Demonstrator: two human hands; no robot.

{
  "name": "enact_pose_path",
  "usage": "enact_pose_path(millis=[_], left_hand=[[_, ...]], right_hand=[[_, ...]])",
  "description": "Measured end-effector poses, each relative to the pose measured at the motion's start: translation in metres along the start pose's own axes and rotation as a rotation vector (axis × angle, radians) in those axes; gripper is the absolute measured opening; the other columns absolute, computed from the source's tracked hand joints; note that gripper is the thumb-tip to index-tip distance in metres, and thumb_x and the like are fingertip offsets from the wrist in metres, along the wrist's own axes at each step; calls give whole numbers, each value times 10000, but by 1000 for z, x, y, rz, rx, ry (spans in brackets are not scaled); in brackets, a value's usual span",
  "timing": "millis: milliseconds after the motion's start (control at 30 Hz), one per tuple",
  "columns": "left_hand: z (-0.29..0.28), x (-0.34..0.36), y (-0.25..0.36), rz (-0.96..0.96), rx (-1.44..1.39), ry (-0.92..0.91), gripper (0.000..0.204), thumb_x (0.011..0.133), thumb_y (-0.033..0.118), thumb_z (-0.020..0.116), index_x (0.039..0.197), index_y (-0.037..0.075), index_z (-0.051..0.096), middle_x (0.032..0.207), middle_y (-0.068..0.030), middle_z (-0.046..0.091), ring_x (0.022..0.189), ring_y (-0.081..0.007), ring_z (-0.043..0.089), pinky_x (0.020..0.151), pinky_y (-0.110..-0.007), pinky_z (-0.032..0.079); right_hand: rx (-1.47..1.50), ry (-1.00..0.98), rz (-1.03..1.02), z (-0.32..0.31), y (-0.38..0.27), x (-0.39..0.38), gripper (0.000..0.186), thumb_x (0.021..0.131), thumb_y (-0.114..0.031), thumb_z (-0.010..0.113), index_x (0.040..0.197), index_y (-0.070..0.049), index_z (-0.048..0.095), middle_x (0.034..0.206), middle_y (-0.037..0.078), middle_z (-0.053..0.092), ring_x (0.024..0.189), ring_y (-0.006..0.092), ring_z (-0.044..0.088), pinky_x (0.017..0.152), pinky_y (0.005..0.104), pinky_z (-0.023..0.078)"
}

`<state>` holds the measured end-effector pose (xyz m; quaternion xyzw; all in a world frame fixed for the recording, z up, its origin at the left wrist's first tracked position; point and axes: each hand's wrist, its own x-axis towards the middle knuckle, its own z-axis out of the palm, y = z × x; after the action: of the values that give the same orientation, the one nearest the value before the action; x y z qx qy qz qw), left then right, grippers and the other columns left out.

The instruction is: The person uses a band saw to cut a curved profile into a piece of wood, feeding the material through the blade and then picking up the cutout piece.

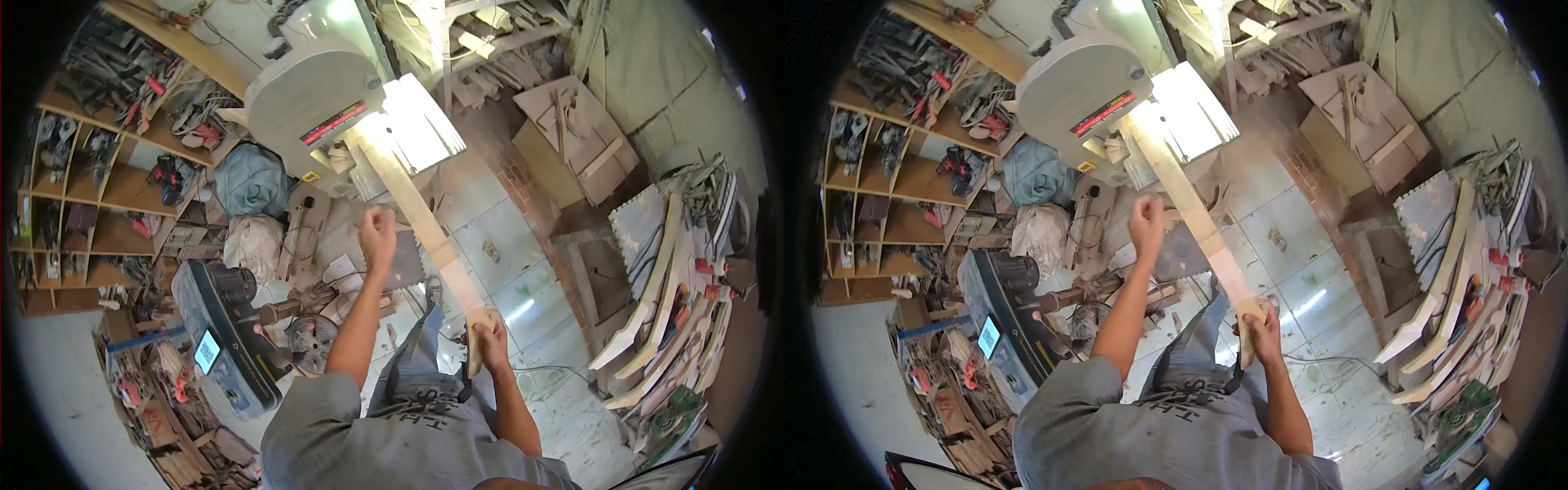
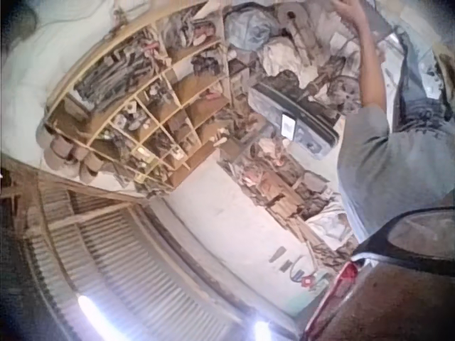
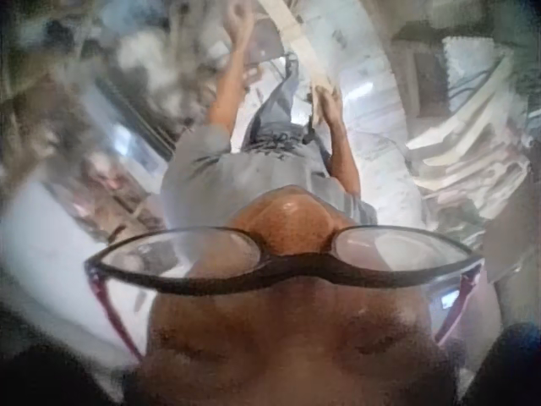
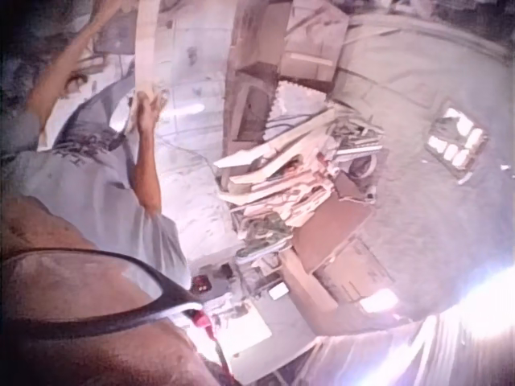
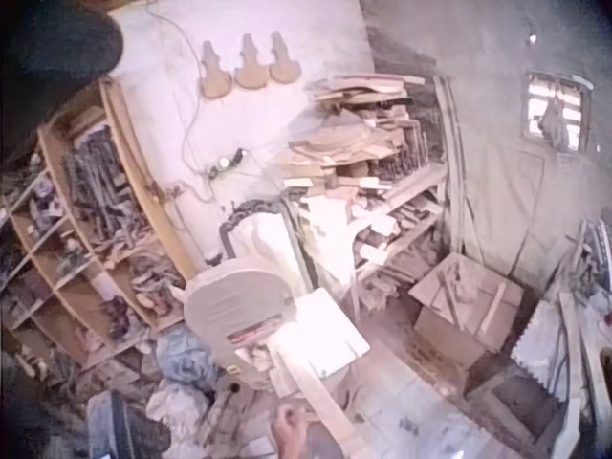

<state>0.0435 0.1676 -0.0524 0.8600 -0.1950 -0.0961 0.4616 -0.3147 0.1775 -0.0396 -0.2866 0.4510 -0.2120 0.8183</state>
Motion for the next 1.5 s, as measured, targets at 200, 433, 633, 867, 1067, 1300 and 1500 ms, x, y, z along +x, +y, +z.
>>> enact_pose_path(millis=[200,433,633,867,1067,1300,1500], left_hand=[[-16,106,7,333,193,-194,781,963,330,673,1560,-47,339,1580,-293,397,1463,-426,399,1204,-459,320],[1,142,7,219,176,-354,879,984,412,636,1620,-23,215,1624,-301,324,1512,-417,330,1228,-439,291],[8,150,-6,235,172,-346,892,994,445,623,1631,-6,191,1636,-294,302,1525,-405,308,1240,-440,265],[14,150,-12,298,172,-352,905,985,456,632,1637,11,190,1642,-316,262,1533,-435,270,1246,-463,239],[16,154,-23,332,189,-358,937,971,470,648,1640,16,174,1642,-340,229,1537,-460,234,1250,-491,210],[14,153,-19,301,241,-397,968,945,486,677,1639,20,189,1642,-359,205,1533,-494,212,1255,-498,191],[12,152,-8,246,239,-440,980,939,517,672,1648,44,188,1657,-358,160,1547,-489,172,1260,-502,171]], right_hand=[[15,35,11,30,14,21,407,901,-112,680,1261,-11,518,940,117,666,700,253,700,668,388,618],[58,5,-5,43,7,41,388,912,-57,653,1277,-27,526,970,119,679,741,246,715,672,369,628],[29,-10,-29,50,-4,55,362,925,-51,638,1273,-39,537,984,103,674,724,229,705,666,358,624],[21,1,9,54,-2,69,366,936,-57,640,1287,-43,538,1017,87,672,770,209,701,685,361,635],[23,-37,-3,59,-1,81,354,948,-64,648,1285,-32,541,1047,84,683,782,203,704,693,359,636],[30,-49,-32,68,-2,93,346,951,-64,645,1281,-33,545,1022,85,692,782,196,703,695,339,604],[40,-72,-42,66,3,103,377,947,-60,641,1309,-40,536,1017,91,693,797,194,701,704,340,599]])
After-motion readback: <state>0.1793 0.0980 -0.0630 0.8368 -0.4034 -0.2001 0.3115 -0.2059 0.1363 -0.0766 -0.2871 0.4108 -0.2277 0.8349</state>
